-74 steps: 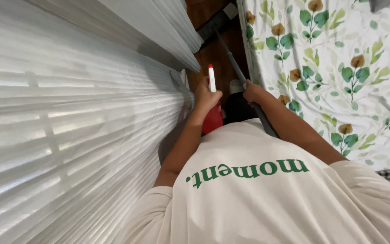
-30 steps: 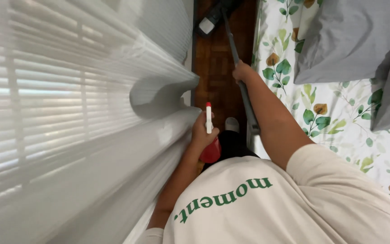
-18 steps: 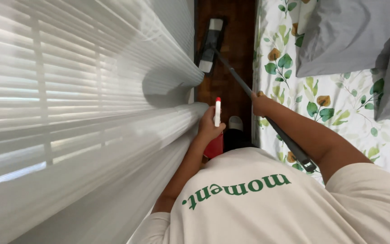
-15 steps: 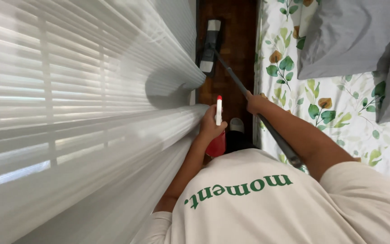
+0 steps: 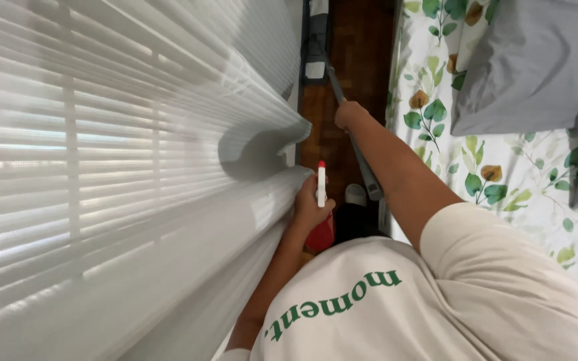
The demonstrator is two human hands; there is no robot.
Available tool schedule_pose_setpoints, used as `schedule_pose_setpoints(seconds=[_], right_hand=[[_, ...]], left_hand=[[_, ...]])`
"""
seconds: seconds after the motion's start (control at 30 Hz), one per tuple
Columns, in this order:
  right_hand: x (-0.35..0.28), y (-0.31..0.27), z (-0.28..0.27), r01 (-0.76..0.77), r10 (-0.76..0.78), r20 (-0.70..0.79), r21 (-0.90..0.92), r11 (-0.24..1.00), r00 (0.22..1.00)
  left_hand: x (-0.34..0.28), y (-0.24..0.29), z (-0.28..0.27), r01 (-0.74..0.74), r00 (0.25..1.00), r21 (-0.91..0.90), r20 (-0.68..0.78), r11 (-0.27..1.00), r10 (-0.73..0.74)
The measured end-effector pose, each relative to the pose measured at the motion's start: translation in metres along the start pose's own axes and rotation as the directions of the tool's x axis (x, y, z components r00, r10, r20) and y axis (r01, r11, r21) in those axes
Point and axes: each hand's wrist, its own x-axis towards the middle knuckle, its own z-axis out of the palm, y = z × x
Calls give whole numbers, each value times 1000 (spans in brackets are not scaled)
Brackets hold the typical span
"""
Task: Mopping the wooden floor in a bedroom using a spray mop.
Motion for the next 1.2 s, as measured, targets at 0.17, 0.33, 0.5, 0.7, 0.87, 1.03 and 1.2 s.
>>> schedule_pose_setpoints(seconds=[0.17, 0.33, 0.5, 0.7, 0.87, 1.03, 1.2], right_hand=[[149, 96, 57, 10, -8, -18, 149, 989, 1000], [-15, -14, -12, 28, -40, 77, 148, 989, 996], [-127, 4, -2, 70, -15, 239, -220, 973, 971], [-88, 144, 85, -76, 62, 91, 153, 985, 994], [-122, 243, 172, -67, 79, -51, 208, 976, 996], [-251, 159, 107, -108, 43, 99, 902, 418, 994], [-223, 193, 108, -124, -27, 143, 925, 360, 989]], left_hand=[[-3, -1, -2, -4, 999, -24, -32, 1000, 4], [-16, -7, 2, -21, 998, -17, -57, 1000, 20], [-24, -16, 6, -91, 995, -19, -29, 996, 90], [-17, -38, 12, -134, 991, -27, 23, 991, 135], [-11, -50, 20, -163, 986, -48, 29, 985, 165], [-14, -39, 18, -152, 987, -65, 39, 986, 154], [-15, -37, 13, -130, 991, -67, 1, 989, 130]])
